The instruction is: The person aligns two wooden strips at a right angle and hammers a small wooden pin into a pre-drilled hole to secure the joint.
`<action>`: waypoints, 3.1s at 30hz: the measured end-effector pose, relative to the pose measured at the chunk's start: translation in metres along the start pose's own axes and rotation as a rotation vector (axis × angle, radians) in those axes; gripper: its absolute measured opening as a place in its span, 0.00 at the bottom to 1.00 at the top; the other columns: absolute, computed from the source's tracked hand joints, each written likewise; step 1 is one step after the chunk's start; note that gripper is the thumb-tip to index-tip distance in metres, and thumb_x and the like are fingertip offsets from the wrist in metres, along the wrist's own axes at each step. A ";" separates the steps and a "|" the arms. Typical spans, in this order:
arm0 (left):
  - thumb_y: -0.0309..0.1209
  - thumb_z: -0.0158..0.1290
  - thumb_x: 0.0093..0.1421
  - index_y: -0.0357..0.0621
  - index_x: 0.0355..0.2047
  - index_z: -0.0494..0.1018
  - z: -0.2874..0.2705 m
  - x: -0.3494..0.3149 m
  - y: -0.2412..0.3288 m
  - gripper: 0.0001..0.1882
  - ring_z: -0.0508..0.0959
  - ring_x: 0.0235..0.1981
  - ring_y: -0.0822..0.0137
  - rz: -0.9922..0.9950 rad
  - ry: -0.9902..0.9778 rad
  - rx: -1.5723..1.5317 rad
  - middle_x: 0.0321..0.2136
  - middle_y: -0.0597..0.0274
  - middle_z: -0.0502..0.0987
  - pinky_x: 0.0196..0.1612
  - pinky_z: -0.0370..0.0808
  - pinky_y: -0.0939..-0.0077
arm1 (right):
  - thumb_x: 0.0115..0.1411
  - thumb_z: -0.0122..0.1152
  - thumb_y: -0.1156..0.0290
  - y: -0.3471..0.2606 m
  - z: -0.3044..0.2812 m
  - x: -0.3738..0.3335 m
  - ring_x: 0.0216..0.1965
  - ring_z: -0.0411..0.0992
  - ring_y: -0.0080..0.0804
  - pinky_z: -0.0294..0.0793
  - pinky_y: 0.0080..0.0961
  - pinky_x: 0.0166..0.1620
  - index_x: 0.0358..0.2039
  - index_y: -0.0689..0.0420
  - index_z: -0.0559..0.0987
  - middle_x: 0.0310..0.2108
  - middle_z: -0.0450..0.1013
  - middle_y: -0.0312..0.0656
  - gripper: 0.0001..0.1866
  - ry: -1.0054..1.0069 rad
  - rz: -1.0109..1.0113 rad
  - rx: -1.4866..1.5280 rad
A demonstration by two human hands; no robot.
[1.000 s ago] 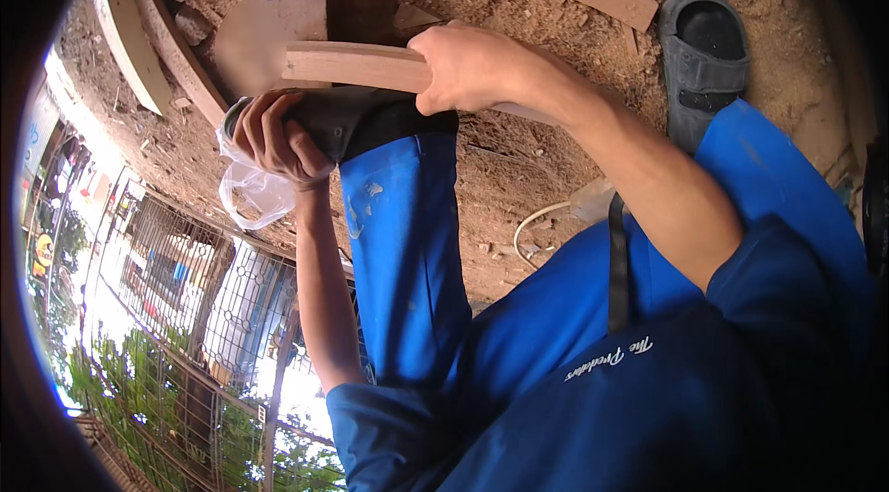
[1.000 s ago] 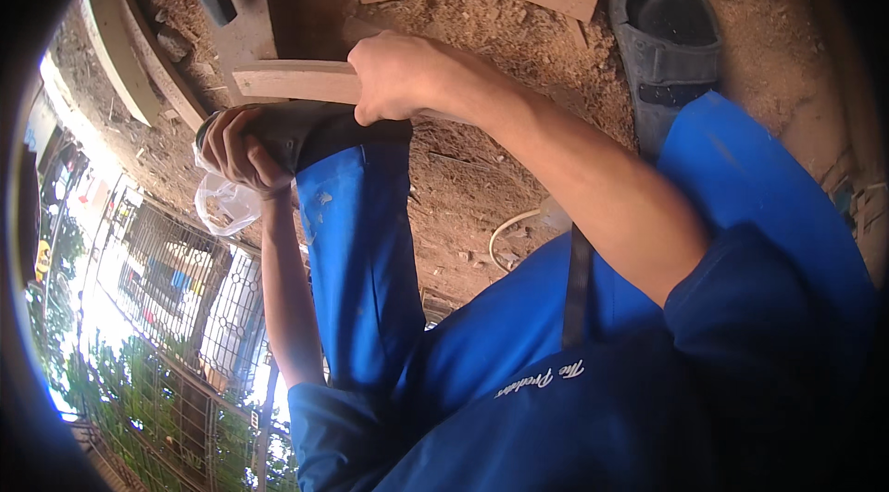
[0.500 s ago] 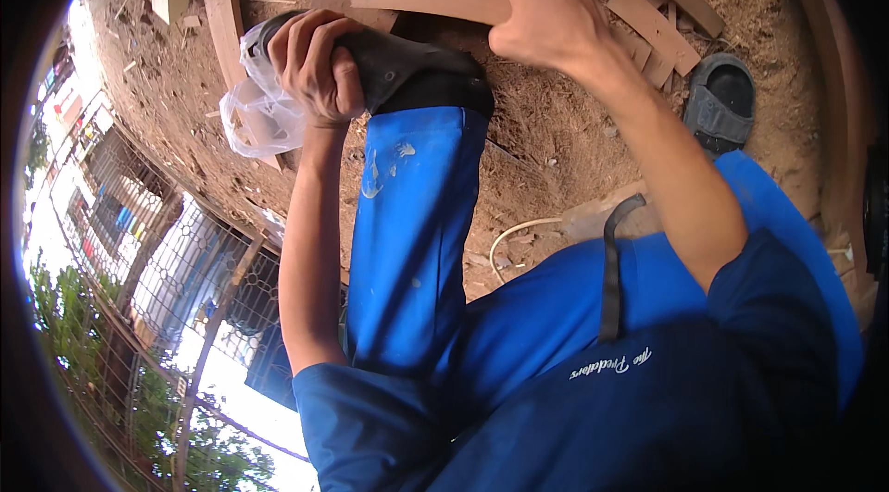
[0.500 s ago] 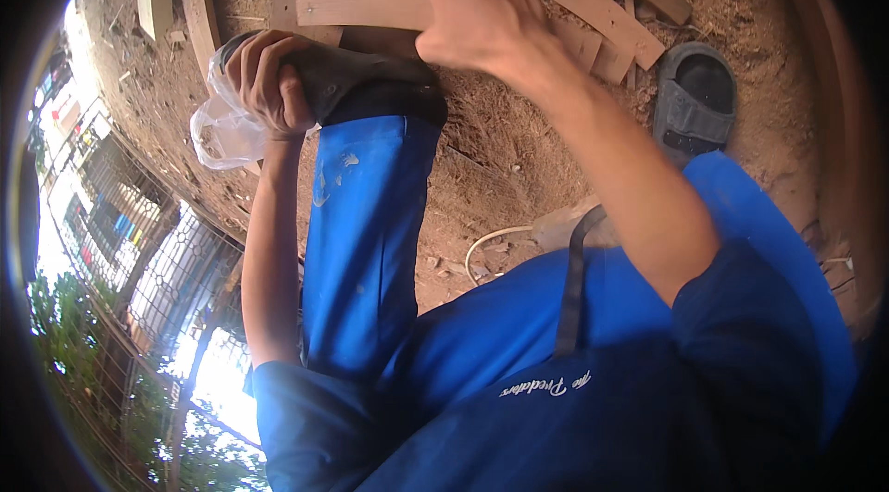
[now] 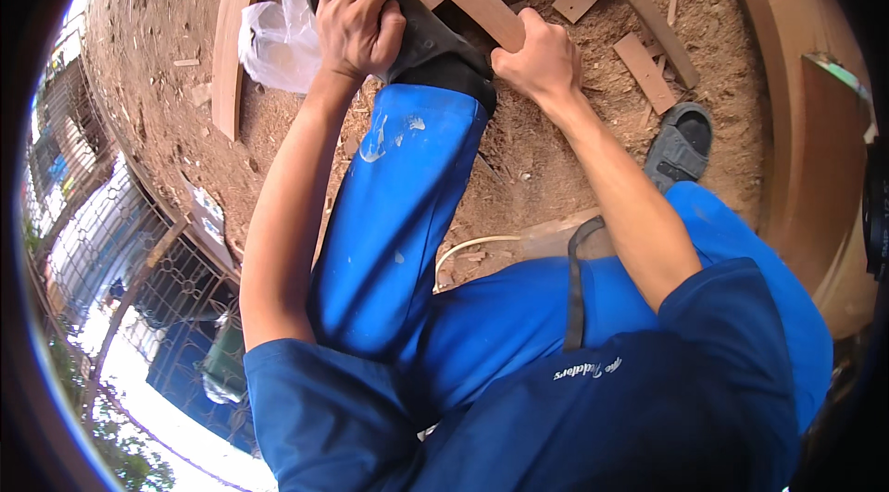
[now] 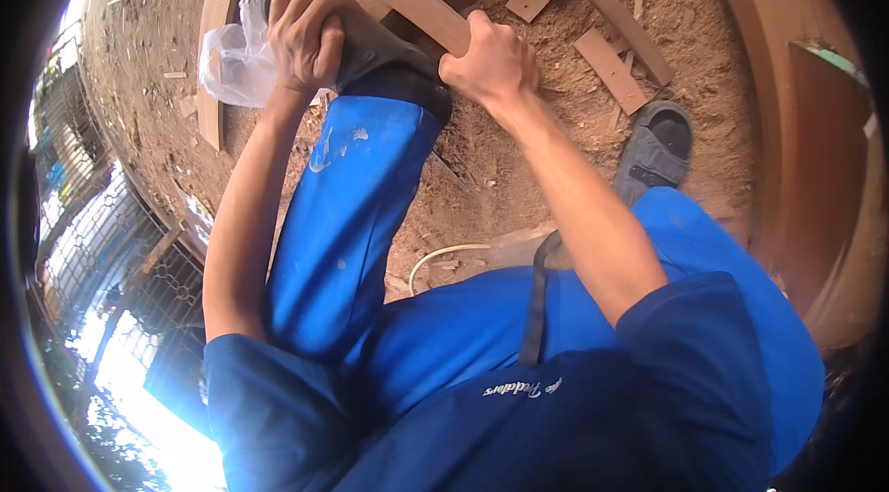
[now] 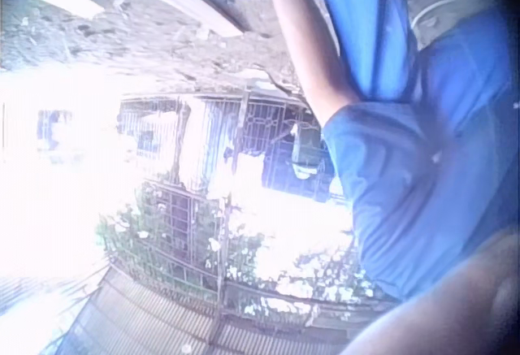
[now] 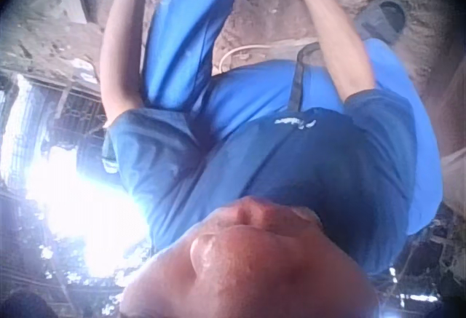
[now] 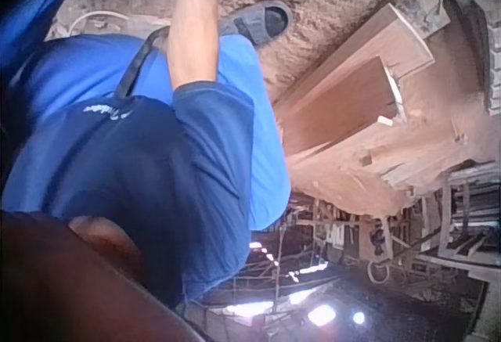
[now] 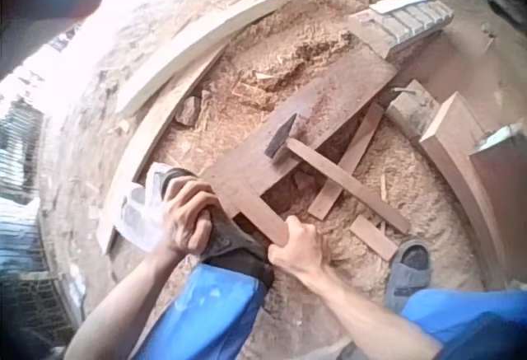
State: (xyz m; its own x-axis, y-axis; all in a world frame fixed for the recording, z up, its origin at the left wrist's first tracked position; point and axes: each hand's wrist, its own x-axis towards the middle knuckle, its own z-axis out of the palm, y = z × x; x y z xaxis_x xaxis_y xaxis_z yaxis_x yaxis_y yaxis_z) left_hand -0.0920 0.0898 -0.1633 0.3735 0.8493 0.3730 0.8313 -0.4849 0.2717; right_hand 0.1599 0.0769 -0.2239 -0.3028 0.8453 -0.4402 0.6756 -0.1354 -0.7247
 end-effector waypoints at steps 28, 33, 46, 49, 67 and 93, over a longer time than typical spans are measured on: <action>0.35 0.57 0.40 0.44 0.32 0.78 0.012 -0.023 -0.017 0.17 0.74 0.36 0.48 -0.010 0.223 -0.130 0.32 0.55 0.74 0.40 0.75 0.54 | 0.69 0.58 0.64 -0.010 -0.019 0.004 0.21 0.65 0.25 0.70 0.25 0.24 0.39 0.51 0.69 0.21 0.61 0.32 0.08 -1.113 0.379 1.370; 0.38 0.55 0.43 0.41 0.37 0.75 -0.016 -0.020 -0.004 0.20 0.73 0.48 0.51 -0.011 0.007 -0.049 0.40 0.53 0.74 0.57 0.70 0.58 | 0.73 0.57 0.54 -0.006 -0.027 0.003 0.16 0.55 0.16 0.58 0.18 0.21 0.37 0.47 0.71 0.18 0.55 0.24 0.13 -1.099 0.476 1.204; 0.31 0.53 0.49 0.41 0.34 0.74 -0.016 -0.007 0.005 0.11 0.73 0.48 0.49 -0.055 0.087 -0.131 0.39 0.54 0.74 0.57 0.71 0.59 | 0.73 0.58 0.54 -0.019 -0.035 -0.004 0.16 0.57 0.17 0.61 0.19 0.21 0.38 0.51 0.70 0.19 0.58 0.27 0.15 -0.990 0.530 1.230; 0.30 0.53 0.50 0.42 0.33 0.73 -0.016 -0.006 0.006 0.10 0.73 0.48 0.49 -0.060 0.044 -0.118 0.39 0.54 0.75 0.57 0.71 0.58 | 0.77 0.48 0.50 0.003 -0.018 0.001 0.16 0.54 0.16 0.59 0.18 0.21 0.43 0.53 0.70 0.20 0.55 0.27 0.18 -1.209 0.449 1.551; 0.32 0.53 0.49 0.42 0.33 0.74 -0.016 -0.012 0.002 0.12 0.73 0.48 0.48 -0.075 0.019 -0.123 0.39 0.53 0.75 0.57 0.71 0.58 | 0.68 0.65 0.66 -0.038 -0.044 -0.006 0.15 0.55 0.16 0.59 0.20 0.19 0.33 0.48 0.67 0.19 0.58 0.27 0.13 -0.843 0.460 0.876; 0.30 0.53 0.49 0.43 0.33 0.73 -0.015 -0.002 0.005 0.10 0.73 0.48 0.48 -0.068 0.041 -0.165 0.38 0.54 0.75 0.56 0.72 0.59 | 0.66 0.51 0.78 0.002 -0.003 -0.005 0.14 0.53 0.17 0.56 0.18 0.19 0.43 0.54 0.64 0.20 0.55 0.30 0.08 -1.321 0.326 1.850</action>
State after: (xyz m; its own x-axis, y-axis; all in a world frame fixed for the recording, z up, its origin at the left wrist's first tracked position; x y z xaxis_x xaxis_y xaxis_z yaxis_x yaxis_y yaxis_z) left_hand -0.0952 0.0830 -0.1490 0.2988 0.8737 0.3839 0.7738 -0.4573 0.4382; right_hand 0.1646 0.0745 -0.2213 -0.9922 0.1213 -0.0302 -0.1249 -0.9673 0.2205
